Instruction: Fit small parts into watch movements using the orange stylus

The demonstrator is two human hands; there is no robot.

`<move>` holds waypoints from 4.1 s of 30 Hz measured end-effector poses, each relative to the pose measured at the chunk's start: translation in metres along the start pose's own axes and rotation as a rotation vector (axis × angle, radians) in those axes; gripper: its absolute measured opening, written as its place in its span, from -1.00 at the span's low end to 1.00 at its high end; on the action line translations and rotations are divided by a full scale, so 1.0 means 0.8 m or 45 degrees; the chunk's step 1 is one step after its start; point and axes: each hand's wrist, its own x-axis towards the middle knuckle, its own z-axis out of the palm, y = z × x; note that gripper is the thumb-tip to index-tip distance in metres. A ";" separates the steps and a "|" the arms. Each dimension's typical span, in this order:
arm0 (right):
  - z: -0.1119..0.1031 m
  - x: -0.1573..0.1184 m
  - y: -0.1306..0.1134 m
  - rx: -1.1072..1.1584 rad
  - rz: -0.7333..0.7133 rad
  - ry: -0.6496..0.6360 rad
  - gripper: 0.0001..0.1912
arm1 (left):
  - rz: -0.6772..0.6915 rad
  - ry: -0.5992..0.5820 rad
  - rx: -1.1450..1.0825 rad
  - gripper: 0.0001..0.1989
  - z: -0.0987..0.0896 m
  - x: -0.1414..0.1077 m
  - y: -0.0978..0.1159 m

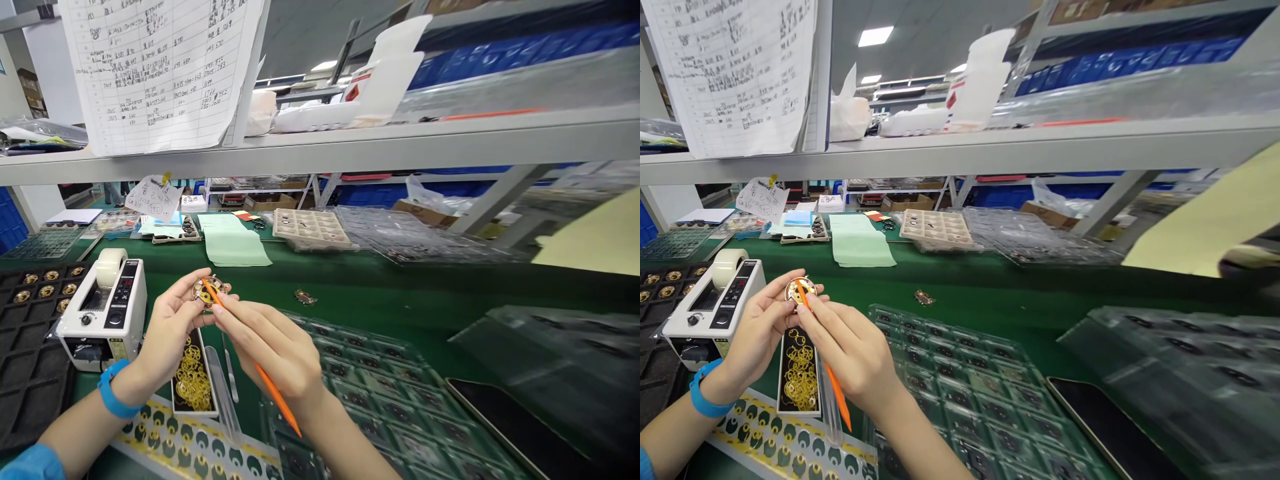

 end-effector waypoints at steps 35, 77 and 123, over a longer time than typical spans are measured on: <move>-0.001 0.006 -0.007 0.142 0.432 -0.057 -0.80 | 0.208 0.063 0.480 -0.81 -0.007 0.014 -0.008; 0.088 -0.062 0.047 0.756 1.436 -1.013 -0.75 | 1.013 0.264 0.846 -0.70 -0.043 0.025 0.024; -0.116 -0.172 0.010 -0.542 1.624 -1.744 -0.72 | 0.803 0.093 0.861 -0.68 -0.058 0.049 0.008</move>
